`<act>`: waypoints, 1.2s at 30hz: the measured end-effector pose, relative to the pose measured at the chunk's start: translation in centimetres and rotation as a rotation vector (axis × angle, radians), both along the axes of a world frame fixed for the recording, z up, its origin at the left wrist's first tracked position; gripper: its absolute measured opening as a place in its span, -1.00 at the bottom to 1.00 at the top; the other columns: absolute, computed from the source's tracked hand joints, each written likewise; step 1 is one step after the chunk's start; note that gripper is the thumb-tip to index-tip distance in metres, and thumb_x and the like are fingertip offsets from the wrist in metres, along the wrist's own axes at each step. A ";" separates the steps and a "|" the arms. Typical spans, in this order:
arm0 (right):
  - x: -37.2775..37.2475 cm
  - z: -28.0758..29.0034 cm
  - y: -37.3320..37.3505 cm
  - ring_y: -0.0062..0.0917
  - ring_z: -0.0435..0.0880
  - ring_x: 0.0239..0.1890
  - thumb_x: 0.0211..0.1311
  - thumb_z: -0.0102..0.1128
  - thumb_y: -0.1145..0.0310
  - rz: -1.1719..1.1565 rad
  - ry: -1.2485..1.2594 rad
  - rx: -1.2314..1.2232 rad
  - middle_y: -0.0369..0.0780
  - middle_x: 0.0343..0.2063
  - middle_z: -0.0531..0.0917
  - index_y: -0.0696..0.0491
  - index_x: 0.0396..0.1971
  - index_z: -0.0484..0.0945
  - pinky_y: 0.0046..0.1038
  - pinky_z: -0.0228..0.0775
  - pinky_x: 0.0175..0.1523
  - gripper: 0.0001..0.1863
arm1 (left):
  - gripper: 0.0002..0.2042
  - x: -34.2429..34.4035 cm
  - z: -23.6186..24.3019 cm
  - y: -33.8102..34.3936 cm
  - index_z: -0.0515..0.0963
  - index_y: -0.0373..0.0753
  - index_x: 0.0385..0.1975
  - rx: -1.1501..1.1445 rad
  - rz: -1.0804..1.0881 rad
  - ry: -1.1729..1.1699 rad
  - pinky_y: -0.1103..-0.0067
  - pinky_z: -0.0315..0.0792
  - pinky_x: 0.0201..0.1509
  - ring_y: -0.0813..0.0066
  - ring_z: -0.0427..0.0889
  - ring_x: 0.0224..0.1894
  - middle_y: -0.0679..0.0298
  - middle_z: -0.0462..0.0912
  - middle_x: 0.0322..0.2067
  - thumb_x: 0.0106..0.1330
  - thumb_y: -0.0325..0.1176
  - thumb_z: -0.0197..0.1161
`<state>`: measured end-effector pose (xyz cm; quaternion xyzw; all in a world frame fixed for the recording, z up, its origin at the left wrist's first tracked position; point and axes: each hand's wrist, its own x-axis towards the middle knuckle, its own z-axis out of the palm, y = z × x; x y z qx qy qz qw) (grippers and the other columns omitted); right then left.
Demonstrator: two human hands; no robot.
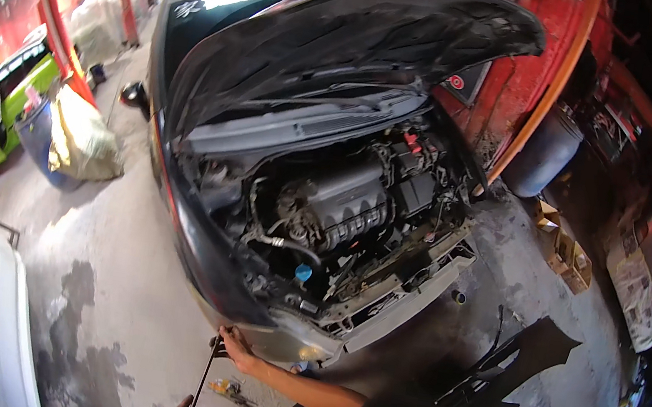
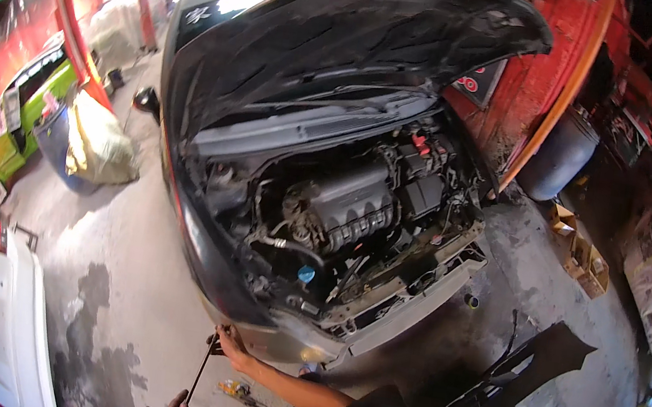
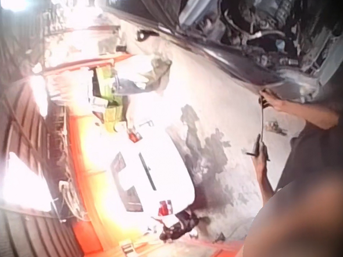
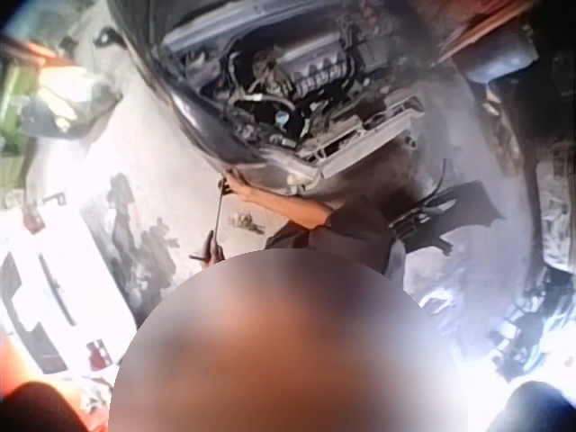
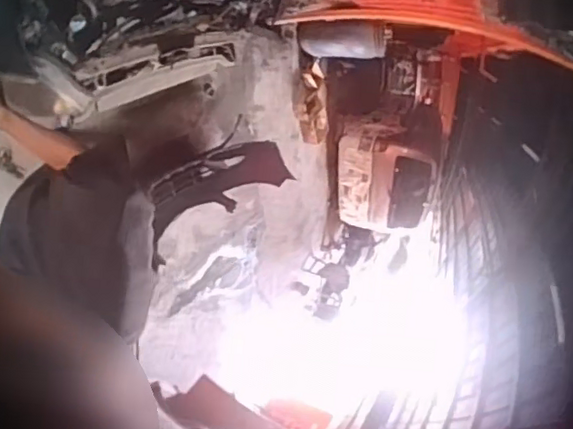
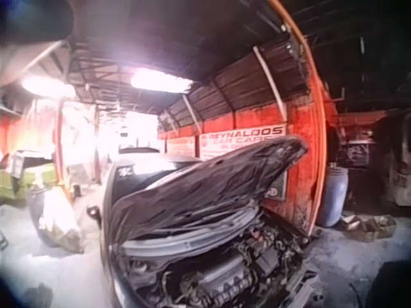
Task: Removing screws and detaching a vehicle headlight and bumper components.
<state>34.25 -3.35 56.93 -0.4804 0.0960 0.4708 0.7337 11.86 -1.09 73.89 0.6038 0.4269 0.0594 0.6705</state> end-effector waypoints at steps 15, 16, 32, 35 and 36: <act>10.6 2.5 -8.8 -0.66 0.52 -0.51 0.37 0.02 0.13 -0.396 -0.361 -0.235 -0.32 -0.52 0.48 -0.01 -0.27 0.39 -0.51 0.41 -0.43 -0.77 | -0.63 11.2 -2.6 2.1 0.46 -0.22 0.11 0.226 -0.467 -0.130 0.72 0.21 -0.59 0.74 0.25 -0.60 0.49 0.33 -0.61 0.39 -0.19 0.06; 10.6 2.8 -10.5 -0.66 0.50 -0.52 0.37 0.03 0.13 -0.424 -0.364 -0.313 -0.32 -0.52 0.46 0.01 -0.28 0.38 -0.49 0.41 -0.45 -0.76 | -0.63 12.3 -2.3 1.8 0.46 -0.22 0.11 0.187 -0.509 -0.099 0.72 0.20 -0.60 0.75 0.25 -0.60 0.50 0.33 -0.61 0.39 -0.19 0.06; 17.1 1.5 -28.4 -0.74 0.36 -0.60 0.23 0.23 0.13 -0.399 -0.237 -0.528 -0.41 -0.60 0.46 0.04 -0.24 0.53 -0.55 0.29 -0.43 -0.71 | -0.75 22.6 -5.7 -9.3 0.54 -0.42 -0.08 0.322 -0.761 -0.159 0.59 0.33 -0.43 0.61 0.40 -0.52 0.30 0.49 -0.59 0.34 -0.45 0.05; 20.9 -2.4 -31.3 -0.69 0.43 -0.47 0.22 0.23 0.09 -0.244 -0.183 -0.448 -0.35 -0.49 0.50 0.03 -0.18 0.53 -0.54 0.33 -0.35 -0.66 | -0.76 24.6 -4.2 -13.7 0.54 -0.40 -0.10 0.470 -0.727 -0.135 0.51 0.38 -0.39 0.53 0.46 -0.47 0.17 0.56 -0.53 0.33 -0.41 0.09; 21.9 -3.6 -31.2 -0.68 0.46 -0.43 0.22 0.23 0.09 -0.147 -0.180 -0.440 -0.33 -0.45 0.51 0.02 -0.15 0.52 -0.55 0.36 -0.33 -0.65 | -0.76 24.6 -4.8 -14.5 0.55 -0.38 -0.10 0.607 -0.688 -0.161 0.48 0.40 -0.37 0.50 0.48 -0.45 0.13 0.59 -0.51 0.33 -0.38 0.11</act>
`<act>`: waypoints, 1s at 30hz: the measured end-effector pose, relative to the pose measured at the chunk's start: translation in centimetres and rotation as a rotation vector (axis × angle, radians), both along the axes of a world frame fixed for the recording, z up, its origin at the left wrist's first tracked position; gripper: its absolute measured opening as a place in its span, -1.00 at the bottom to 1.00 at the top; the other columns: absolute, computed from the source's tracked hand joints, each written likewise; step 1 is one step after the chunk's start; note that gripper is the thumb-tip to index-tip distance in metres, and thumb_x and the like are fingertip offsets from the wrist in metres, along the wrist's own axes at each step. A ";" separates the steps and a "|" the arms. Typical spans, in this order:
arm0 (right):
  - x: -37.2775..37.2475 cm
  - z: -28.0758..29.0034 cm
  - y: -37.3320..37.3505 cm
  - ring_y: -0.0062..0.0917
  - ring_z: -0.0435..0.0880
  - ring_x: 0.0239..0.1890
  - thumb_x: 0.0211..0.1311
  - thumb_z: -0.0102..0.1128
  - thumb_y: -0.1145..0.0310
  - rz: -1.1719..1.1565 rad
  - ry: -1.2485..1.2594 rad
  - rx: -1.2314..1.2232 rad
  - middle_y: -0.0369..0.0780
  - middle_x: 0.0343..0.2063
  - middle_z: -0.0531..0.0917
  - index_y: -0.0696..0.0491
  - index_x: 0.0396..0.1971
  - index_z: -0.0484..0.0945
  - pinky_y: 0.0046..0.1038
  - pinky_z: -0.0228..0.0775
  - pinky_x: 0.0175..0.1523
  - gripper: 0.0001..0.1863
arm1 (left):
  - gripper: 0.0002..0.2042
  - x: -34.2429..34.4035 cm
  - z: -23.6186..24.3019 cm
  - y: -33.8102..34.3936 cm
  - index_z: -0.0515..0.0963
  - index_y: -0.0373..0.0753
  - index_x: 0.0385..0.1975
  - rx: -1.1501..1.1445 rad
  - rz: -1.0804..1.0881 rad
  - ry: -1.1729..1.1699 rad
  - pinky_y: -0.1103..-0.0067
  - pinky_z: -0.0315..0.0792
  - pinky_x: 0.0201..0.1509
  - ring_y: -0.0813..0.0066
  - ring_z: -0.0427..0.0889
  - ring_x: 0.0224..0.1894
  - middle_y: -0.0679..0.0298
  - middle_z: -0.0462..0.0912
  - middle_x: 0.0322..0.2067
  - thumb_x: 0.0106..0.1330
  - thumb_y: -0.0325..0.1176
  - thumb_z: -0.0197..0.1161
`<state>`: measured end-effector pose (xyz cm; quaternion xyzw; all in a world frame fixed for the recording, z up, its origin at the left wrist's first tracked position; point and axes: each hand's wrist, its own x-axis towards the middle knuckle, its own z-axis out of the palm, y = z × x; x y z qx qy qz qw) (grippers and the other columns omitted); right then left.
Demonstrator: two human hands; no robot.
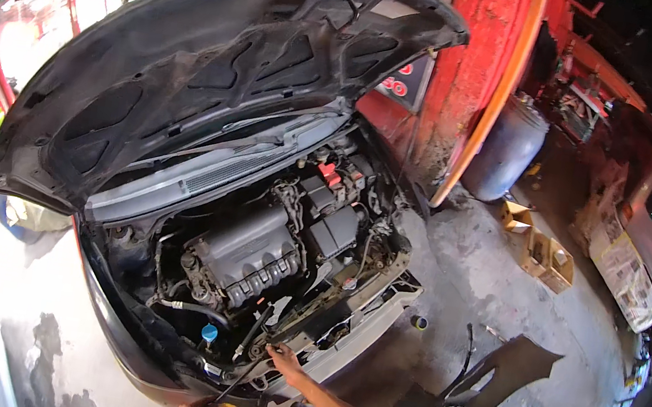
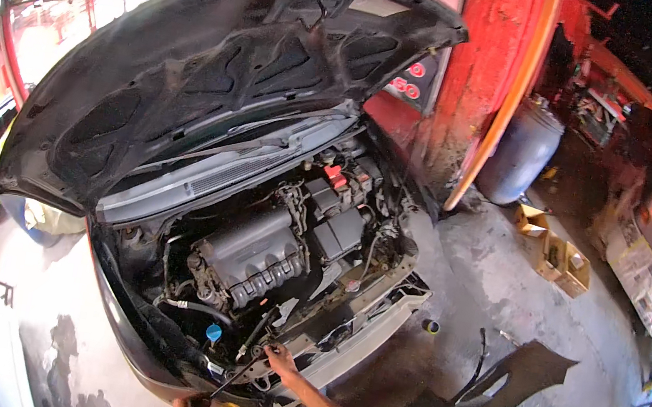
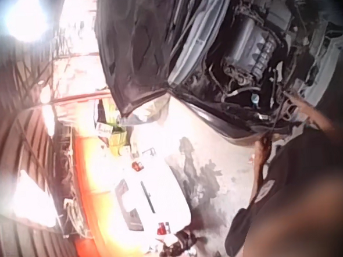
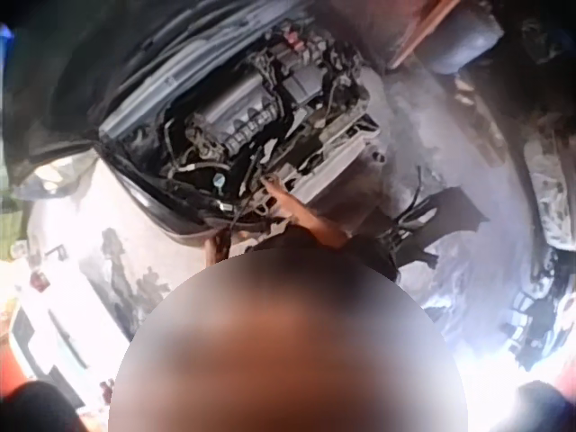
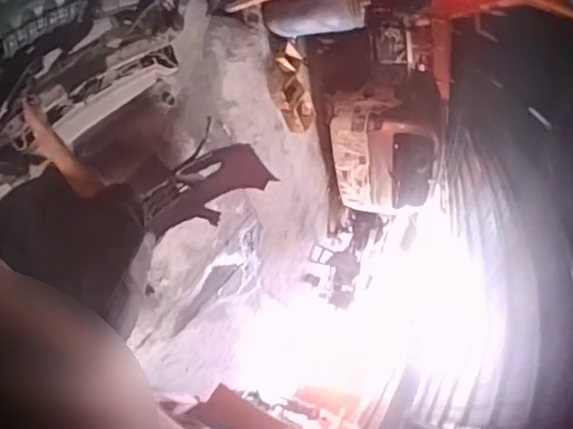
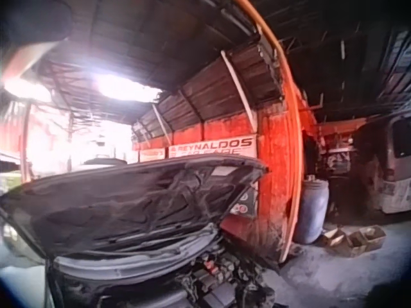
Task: Removing screws and detaching a vehicle headlight and bumper components.
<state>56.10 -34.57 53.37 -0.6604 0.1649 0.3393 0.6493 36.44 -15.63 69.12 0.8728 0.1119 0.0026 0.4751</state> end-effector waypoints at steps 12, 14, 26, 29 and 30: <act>-0.7 4.5 8.7 -0.76 0.54 -0.46 0.33 0.11 0.27 0.365 0.002 0.502 -0.46 -0.48 0.53 0.02 -0.18 0.59 -0.64 0.44 -0.40 -0.81 | -0.79 -3.1 11.7 1.2 0.62 -0.42 -0.31 -0.009 0.589 0.274 0.63 0.38 -0.33 0.66 0.50 -0.42 0.23 0.66 -0.50 0.28 -0.36 0.22; -3.2 4.1 10.9 -0.77 0.53 -0.44 0.31 0.13 0.30 0.358 0.050 0.551 -0.46 -0.49 0.54 0.03 -0.20 0.60 -0.63 0.44 -0.39 -0.83 | -0.82 -5.2 11.8 2.8 0.63 -0.40 -0.33 0.025 0.580 0.297 0.64 0.34 -0.42 0.68 0.44 -0.50 0.29 0.61 -0.58 0.27 -0.38 0.23; -13.7 5.0 23.0 -0.68 0.57 -0.44 0.29 0.06 0.36 0.167 0.195 0.441 -0.33 -0.30 0.63 0.07 0.15 0.42 -0.58 0.44 -0.27 -0.58 | -0.87 -8.6 8.5 18.0 0.61 -0.16 -0.27 0.485 0.167 0.242 0.38 0.47 -0.45 0.14 0.65 -0.49 0.10 0.64 -0.53 0.19 -0.41 0.23; -14.9 3.5 24.6 -0.67 0.57 -0.43 0.32 0.00 0.33 0.200 0.089 0.391 -0.28 -0.25 0.66 0.02 0.24 0.31 -0.54 0.45 -0.28 -0.52 | -0.85 -6.0 9.4 20.9 0.61 -0.14 -0.29 0.563 0.059 0.186 0.33 0.45 -0.44 0.05 0.61 -0.48 0.10 0.63 -0.54 0.13 -0.43 0.23; -15.0 3.4 25.1 -0.67 0.56 -0.45 0.32 0.00 0.29 0.240 0.084 0.326 -0.28 -0.27 0.67 -0.02 0.22 0.35 -0.55 0.44 -0.31 -0.54 | -0.84 -4.7 9.9 21.6 0.61 -0.13 -0.30 0.578 0.047 0.185 0.31 0.44 -0.44 0.02 0.59 -0.48 0.10 0.62 -0.55 0.11 -0.44 0.23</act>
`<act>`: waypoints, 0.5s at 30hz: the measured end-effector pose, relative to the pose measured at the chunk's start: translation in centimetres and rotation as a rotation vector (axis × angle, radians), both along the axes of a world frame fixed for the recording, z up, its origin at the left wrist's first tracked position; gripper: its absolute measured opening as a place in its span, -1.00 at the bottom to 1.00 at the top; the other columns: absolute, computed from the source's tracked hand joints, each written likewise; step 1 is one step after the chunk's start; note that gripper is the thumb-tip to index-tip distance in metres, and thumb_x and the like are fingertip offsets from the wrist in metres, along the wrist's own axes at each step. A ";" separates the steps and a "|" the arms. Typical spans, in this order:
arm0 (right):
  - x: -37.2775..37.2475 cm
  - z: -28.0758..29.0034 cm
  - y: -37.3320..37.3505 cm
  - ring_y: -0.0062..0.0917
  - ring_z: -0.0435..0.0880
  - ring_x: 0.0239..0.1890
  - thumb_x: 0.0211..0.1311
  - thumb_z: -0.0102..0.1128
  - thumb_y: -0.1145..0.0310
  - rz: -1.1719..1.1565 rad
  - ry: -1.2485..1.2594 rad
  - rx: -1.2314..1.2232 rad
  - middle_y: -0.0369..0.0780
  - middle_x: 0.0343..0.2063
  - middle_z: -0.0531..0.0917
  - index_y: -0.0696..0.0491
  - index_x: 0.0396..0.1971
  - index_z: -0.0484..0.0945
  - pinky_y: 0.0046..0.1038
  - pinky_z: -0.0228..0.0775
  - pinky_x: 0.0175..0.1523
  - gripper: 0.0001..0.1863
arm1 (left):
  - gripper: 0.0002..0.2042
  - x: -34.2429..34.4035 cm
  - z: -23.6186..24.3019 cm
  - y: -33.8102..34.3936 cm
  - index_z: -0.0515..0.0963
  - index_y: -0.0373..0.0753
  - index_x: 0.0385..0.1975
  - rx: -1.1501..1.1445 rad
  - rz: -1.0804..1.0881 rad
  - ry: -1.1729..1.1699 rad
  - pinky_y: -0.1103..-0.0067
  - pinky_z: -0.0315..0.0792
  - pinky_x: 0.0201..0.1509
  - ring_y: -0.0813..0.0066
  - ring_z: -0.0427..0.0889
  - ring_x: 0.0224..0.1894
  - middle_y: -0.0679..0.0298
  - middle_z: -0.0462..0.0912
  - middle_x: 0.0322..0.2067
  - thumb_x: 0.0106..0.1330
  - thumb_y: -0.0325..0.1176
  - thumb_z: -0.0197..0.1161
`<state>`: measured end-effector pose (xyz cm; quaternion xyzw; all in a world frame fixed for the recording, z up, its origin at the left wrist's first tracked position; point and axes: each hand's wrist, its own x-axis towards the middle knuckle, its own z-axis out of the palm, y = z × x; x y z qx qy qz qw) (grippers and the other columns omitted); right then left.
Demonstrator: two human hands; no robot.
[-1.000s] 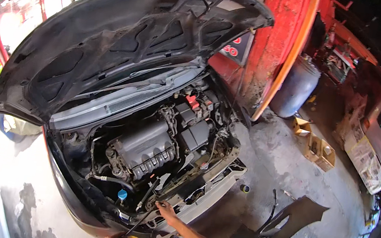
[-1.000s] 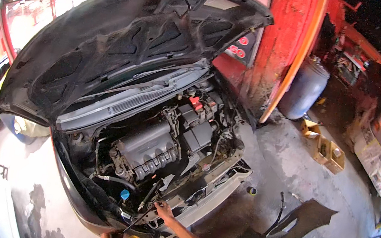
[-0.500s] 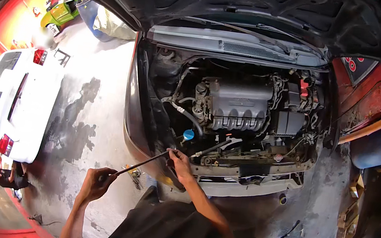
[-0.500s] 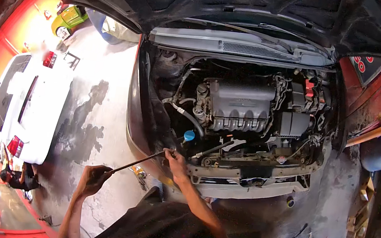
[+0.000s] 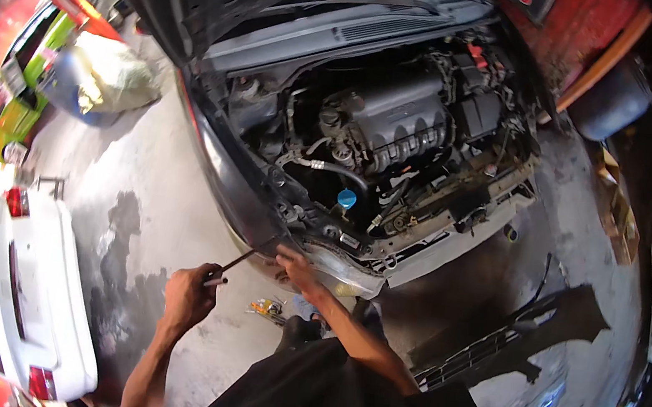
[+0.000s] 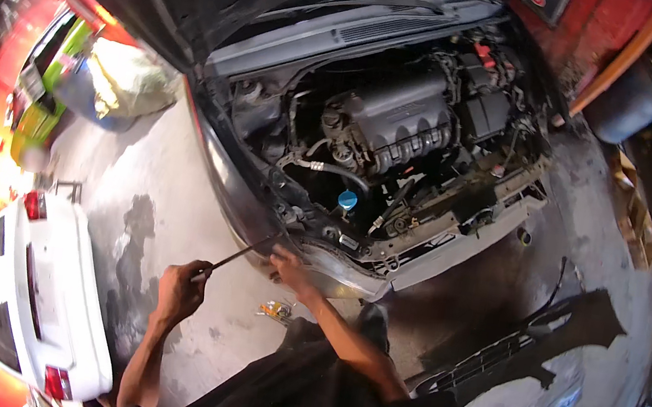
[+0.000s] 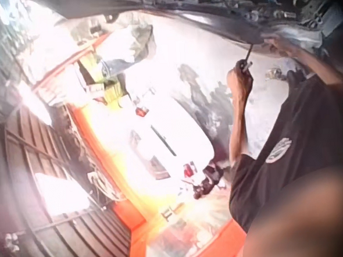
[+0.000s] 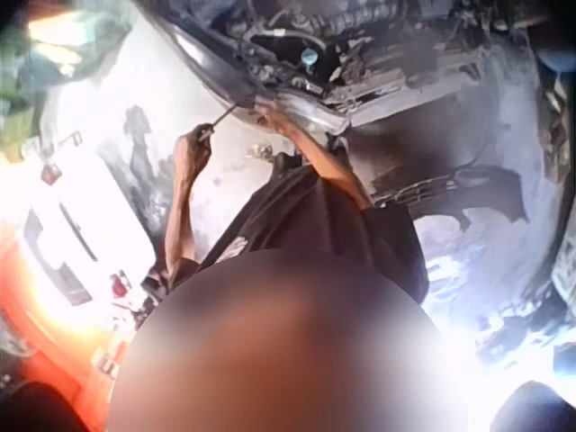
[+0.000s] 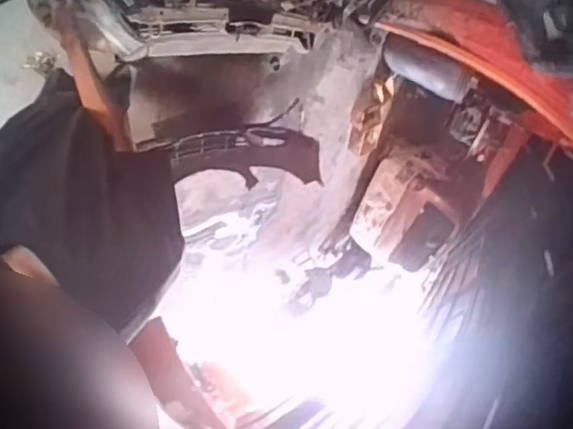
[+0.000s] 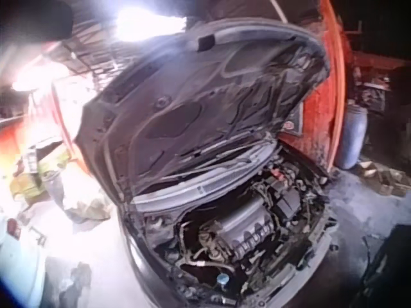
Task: Removing screws and detaching a vehicle headlight and bumper components.
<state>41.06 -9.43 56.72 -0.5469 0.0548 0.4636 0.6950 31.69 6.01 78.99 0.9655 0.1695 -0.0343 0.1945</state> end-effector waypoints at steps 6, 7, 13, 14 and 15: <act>-1.4 -0.6 -1.8 -0.70 0.54 -0.41 0.36 -0.04 0.16 0.050 0.046 0.071 -0.34 -0.32 0.67 0.01 -0.09 0.53 -0.53 0.41 -0.28 -0.70 | -0.88 7.3 -0.1 2.8 0.57 -0.17 -0.32 0.158 -0.271 0.107 0.23 0.43 -0.40 -0.03 0.58 -0.45 0.05 0.61 -0.53 0.21 -0.37 0.12; -1.6 -0.6 -2.5 -0.70 0.53 -0.39 0.37 -0.04 0.18 0.052 0.057 0.022 -0.32 -0.32 0.66 0.04 -0.09 0.53 -0.56 0.40 -0.27 -0.70 | -0.88 7.9 -0.3 3.0 0.55 -0.20 -0.33 0.236 -0.352 0.154 0.21 0.44 -0.40 -0.04 0.58 -0.45 0.04 0.61 -0.52 0.24 -0.35 0.10; -1.0 -4.0 -3.8 -0.70 0.51 -0.34 0.37 -0.01 0.16 0.100 -0.127 -0.001 -0.33 -0.26 0.61 0.06 -0.07 0.50 -0.57 0.36 -0.21 -0.68 | -0.86 10.4 0.3 3.2 0.50 -0.28 -0.36 0.352 -0.607 0.240 0.21 0.47 -0.40 0.00 0.60 -0.47 0.04 0.61 -0.53 0.27 -0.36 0.04; -0.5 -4.0 -3.6 -0.69 0.51 -0.32 0.37 -0.01 0.14 0.136 -0.231 0.035 -0.34 -0.25 0.60 0.05 -0.05 0.49 -0.56 0.36 -0.19 -0.67 | -0.86 10.7 0.3 3.3 0.49 -0.29 -0.36 0.372 -0.648 0.251 0.22 0.47 -0.41 0.00 0.60 -0.49 0.05 0.61 -0.54 0.27 -0.37 0.03; -0.3 -3.9 -3.5 -0.69 0.51 -0.32 0.37 -0.01 0.14 0.128 -0.220 0.042 -0.34 -0.25 0.60 0.05 -0.05 0.49 -0.56 0.36 -0.19 -0.67 | -0.88 10.9 0.5 3.3 0.48 -0.29 -0.39 0.387 -0.696 0.242 0.26 0.48 -0.43 0.03 0.60 -0.51 0.07 0.61 -0.55 0.26 -0.38 0.05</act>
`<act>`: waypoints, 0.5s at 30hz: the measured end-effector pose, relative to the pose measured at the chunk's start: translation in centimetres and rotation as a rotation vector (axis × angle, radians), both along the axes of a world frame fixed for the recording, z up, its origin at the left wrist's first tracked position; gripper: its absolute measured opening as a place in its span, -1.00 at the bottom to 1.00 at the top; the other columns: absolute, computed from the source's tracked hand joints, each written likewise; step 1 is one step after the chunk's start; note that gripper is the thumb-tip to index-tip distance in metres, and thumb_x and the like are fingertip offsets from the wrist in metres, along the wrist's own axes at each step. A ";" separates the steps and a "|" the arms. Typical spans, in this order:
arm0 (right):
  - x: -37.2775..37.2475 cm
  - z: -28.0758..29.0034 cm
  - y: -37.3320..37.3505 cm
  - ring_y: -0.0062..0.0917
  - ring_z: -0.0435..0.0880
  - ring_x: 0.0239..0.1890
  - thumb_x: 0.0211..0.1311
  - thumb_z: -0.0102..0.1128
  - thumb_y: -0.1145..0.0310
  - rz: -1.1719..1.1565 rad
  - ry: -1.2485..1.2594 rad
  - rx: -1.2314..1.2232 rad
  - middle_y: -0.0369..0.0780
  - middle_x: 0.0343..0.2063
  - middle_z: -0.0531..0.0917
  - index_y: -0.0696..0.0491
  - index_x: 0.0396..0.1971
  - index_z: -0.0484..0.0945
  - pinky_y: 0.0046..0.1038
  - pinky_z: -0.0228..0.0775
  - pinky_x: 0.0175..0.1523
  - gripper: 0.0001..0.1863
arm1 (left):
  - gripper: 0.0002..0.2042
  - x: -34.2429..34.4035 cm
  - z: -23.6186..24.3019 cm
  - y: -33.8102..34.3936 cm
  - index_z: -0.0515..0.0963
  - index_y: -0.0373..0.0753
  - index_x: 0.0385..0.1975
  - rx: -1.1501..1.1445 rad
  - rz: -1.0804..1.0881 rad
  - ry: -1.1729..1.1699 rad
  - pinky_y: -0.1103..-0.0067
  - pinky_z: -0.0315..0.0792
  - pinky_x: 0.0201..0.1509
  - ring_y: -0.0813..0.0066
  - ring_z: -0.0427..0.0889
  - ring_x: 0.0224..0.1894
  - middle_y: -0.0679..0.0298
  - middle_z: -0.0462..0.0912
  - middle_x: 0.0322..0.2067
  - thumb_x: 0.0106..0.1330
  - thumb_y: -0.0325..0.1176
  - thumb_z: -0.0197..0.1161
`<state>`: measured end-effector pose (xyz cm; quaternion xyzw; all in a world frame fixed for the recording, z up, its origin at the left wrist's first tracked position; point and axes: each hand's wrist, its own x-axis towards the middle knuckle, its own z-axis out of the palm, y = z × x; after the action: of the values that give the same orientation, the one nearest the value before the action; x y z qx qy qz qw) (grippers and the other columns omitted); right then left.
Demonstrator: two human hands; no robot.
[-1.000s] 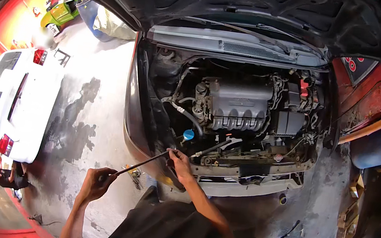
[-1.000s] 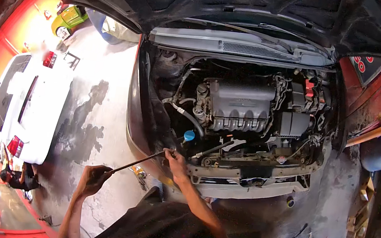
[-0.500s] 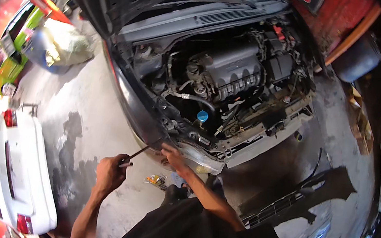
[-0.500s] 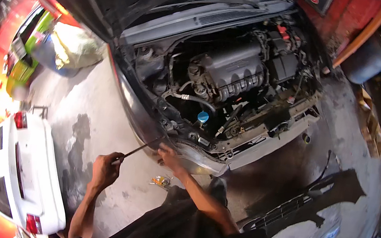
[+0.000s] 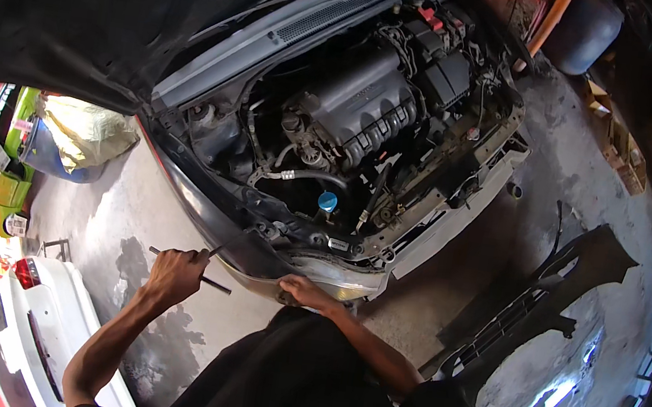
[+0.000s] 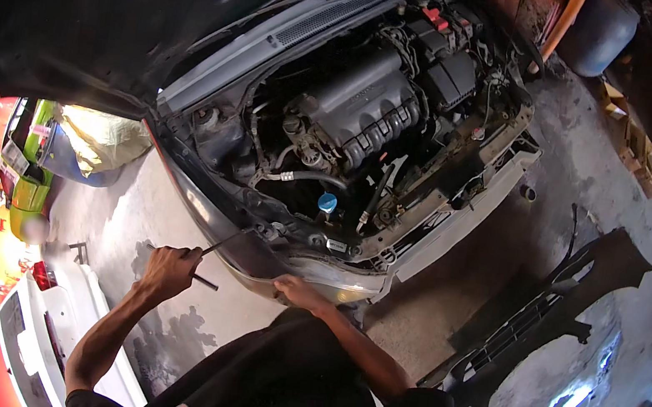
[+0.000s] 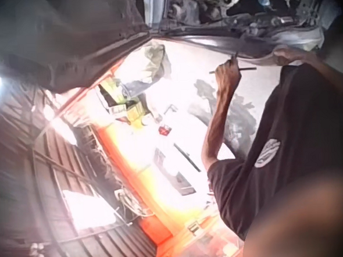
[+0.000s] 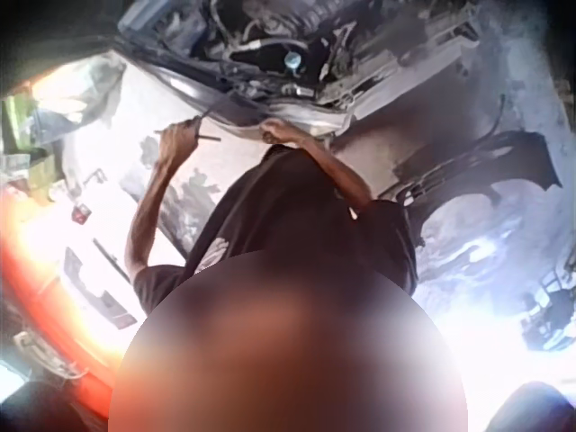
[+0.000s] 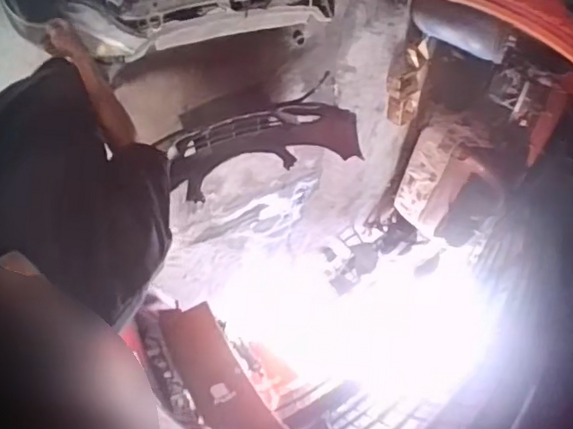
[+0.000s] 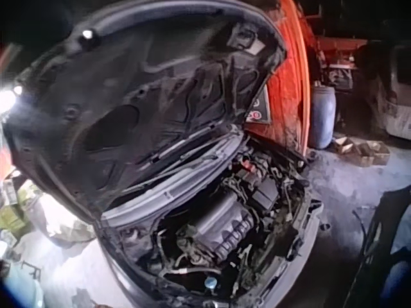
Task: Removing screws and detaching a vehicle headlight and bumper components.
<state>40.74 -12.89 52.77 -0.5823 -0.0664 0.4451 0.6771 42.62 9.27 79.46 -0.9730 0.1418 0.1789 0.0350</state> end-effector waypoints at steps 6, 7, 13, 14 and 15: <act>0.8 1.5 2.5 -0.64 0.47 -0.29 0.36 -0.01 0.00 0.341 0.095 0.169 -0.30 -0.25 0.59 0.09 0.04 0.43 -0.54 0.34 -0.11 -0.52 | -0.90 1.4 0.2 -0.5 0.49 -0.28 -0.39 0.087 -0.161 -0.022 0.35 0.48 -0.46 0.21 0.60 -0.58 0.17 0.57 -0.63 0.25 -0.40 0.08; 0.7 1.2 2.7 -0.64 0.47 -0.29 0.36 -0.01 0.00 0.336 0.103 0.179 -0.30 -0.25 0.59 0.09 0.04 0.43 -0.54 0.34 -0.11 -0.52 | -0.90 1.6 0.3 -0.4 0.50 -0.28 -0.38 0.080 -0.226 -0.054 0.37 0.47 -0.45 0.25 0.59 -0.61 0.19 0.56 -0.65 0.25 -0.42 0.07; 1.1 0.7 4.6 -0.63 0.48 -0.30 0.35 0.00 -0.02 0.318 0.064 0.300 -0.32 -0.27 0.59 0.10 0.03 0.43 -0.52 0.38 -0.15 -0.50 | -0.84 2.9 0.1 0.6 0.49 -0.29 -0.23 0.106 -0.339 -0.027 0.40 0.48 -0.34 0.34 0.61 -0.51 0.24 0.55 -0.56 0.23 -0.45 0.06; 1.8 1.5 4.6 -0.62 0.48 -0.29 0.35 -0.01 -0.04 0.320 0.045 0.311 -0.30 -0.26 0.59 0.10 0.04 0.42 -0.51 0.37 -0.13 -0.48 | -0.83 3.2 0.2 0.7 0.50 -0.29 -0.22 0.111 -0.345 -0.019 0.40 0.48 -0.32 0.34 0.62 -0.51 0.24 0.56 -0.55 0.23 -0.44 0.07; 2.3 2.1 4.4 -0.60 0.49 -0.28 0.35 -0.03 -0.06 0.313 0.029 0.314 -0.28 -0.25 0.59 0.11 0.06 0.41 -0.50 0.37 -0.10 -0.46 | -0.83 3.6 0.2 0.6 0.51 -0.29 -0.22 0.109 -0.361 -0.010 0.40 0.49 -0.30 0.35 0.62 -0.50 0.25 0.56 -0.55 0.24 -0.43 0.07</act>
<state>43.00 -8.53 54.88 -0.4459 -0.2147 0.5371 0.6830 46.20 9.84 79.70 -0.9294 0.3039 0.1721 0.1197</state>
